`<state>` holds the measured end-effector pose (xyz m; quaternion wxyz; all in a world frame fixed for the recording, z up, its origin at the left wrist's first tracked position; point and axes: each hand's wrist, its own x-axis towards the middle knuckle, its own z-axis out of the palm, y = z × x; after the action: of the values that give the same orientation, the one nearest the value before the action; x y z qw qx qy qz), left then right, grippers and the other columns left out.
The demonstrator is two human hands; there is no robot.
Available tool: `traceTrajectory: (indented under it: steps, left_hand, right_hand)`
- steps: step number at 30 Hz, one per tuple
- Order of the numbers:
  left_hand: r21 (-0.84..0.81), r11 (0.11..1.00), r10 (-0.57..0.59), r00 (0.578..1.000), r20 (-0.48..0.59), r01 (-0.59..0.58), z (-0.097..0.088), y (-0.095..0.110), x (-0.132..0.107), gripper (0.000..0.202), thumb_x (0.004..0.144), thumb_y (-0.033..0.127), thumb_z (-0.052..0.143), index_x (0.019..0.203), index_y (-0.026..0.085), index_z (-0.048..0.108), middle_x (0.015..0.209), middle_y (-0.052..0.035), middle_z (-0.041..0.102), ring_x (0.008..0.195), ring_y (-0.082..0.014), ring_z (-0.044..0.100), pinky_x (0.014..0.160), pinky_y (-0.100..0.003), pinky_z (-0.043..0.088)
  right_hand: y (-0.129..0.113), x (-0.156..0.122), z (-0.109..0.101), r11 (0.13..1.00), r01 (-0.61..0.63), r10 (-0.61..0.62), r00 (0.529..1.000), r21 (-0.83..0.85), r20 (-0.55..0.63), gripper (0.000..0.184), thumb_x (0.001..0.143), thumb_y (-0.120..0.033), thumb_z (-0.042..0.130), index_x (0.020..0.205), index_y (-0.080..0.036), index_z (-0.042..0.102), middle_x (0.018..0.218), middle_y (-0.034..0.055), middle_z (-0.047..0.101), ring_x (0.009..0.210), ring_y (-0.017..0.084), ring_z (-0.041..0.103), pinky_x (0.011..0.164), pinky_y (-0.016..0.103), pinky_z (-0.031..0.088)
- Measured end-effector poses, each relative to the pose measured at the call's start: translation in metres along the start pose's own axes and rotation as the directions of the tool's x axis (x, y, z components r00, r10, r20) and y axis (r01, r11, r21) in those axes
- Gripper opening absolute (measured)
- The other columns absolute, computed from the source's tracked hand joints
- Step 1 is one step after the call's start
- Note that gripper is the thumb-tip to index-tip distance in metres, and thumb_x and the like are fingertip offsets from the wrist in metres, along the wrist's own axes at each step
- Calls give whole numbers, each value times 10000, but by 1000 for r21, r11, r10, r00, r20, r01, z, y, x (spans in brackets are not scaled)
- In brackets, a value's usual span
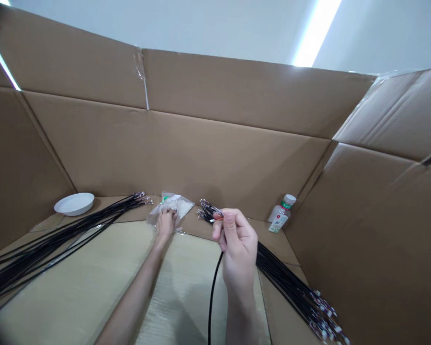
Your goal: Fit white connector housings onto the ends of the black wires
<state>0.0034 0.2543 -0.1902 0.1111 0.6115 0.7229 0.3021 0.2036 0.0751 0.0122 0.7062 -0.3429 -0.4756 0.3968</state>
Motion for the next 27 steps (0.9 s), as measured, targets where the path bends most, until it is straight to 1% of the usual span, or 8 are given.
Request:
traceTrajectory:
  steps: [5, 10, 16, 19, 20, 24, 25, 27]
  left_hand:
    - [-57, 997, -50, 998, -36, 48, -9, 7, -3, 332, 1010, 357, 645, 1290, 180, 636, 1326, -116, 644, 1137, -252, 665, 963, -468, 588]
    - [-109, 992, -64, 997, -49, 58, -38, 17, -3, 340, 1004, 361, 655, 1284, 169, 636, 1290, -112, 658, 1111, -251, 676, 940, -460, 595]
    - [-239, 971, 23, 999, -41, -32, -107, 34, -10, 272, 986, 356, 685, 1185, 170, 672, 1166, -84, 698, 1021, -222, 701, 870, -397, 606]
    - [-366, 913, 149, 982, -113, -181, -154, 51, -31, 188, 923, 338, 742, 872, 162, 701, 896, -58, 744, 835, -206, 723, 800, -363, 599]
    - [-418, 875, 201, 969, -144, -243, -170, 59, -43, 174, 894, 326, 758, 821, 183, 693, 853, -57, 752, 808, -216, 733, 773, -345, 596]
    - [-577, 675, 380, 887, -262, -460, -226, 89, -106, 210, 926, 370, 711, 1095, 248, 682, 906, -37, 768, 790, -188, 748, 683, -282, 605]
    - [-599, 590, 443, 837, -321, -542, -236, 95, -123, 218, 922, 338, 729, 1119, 253, 691, 902, -31, 763, 778, -178, 742, 666, -271, 606]
    - [-520, 507, 550, 723, -419, -687, -250, 104, -152, 223, 916, 256, 750, 1133, 285, 710, 913, 4, 762, 792, -145, 736, 710, -241, 614]
  right_hand:
    - [-8, -3, -8, 999, 54, -54, 998, -4, -19, 270, 962, -497, 684, 859, -250, 714, 604, 0, 574, 489, 108, 335, 427, 270, 188]
    - [-9, -10, 4, 996, -22, 17, 998, 84, 61, 252, 940, -492, 716, 907, -243, 696, 620, -20, 576, 474, 87, 308, 432, 254, 194]
    - [-12, -19, 14, 982, -138, 99, 957, 128, 272, 233, 902, -411, 783, 961, -240, 636, 665, -33, 641, 496, 77, 346, 484, 237, 259]
    - [-14, -25, 16, 975, -179, 124, 930, 132, 347, 245, 908, -421, 772, 947, -231, 622, 684, -24, 664, 503, 82, 351, 497, 242, 268]
    - [-15, -27, 17, 972, -188, 126, 925, 143, 357, 260, 903, -436, 772, 934, -230, 618, 681, -22, 666, 502, 84, 352, 498, 243, 268]
    - [-17, -37, 27, 963, -202, 130, 927, 178, 352, 334, 888, -519, 760, 865, -230, 594, 664, -16, 670, 494, 92, 374, 493, 244, 278]
    - [-18, -39, 29, 962, -206, 133, 927, 180, 351, 341, 896, -530, 746, 856, -229, 592, 661, -16, 669, 490, 92, 377, 494, 244, 281]
    - [-18, -44, 31, 959, -219, 144, 924, 179, 355, 337, 922, -527, 717, 848, -224, 590, 647, -20, 663, 479, 87, 370, 497, 242, 284]
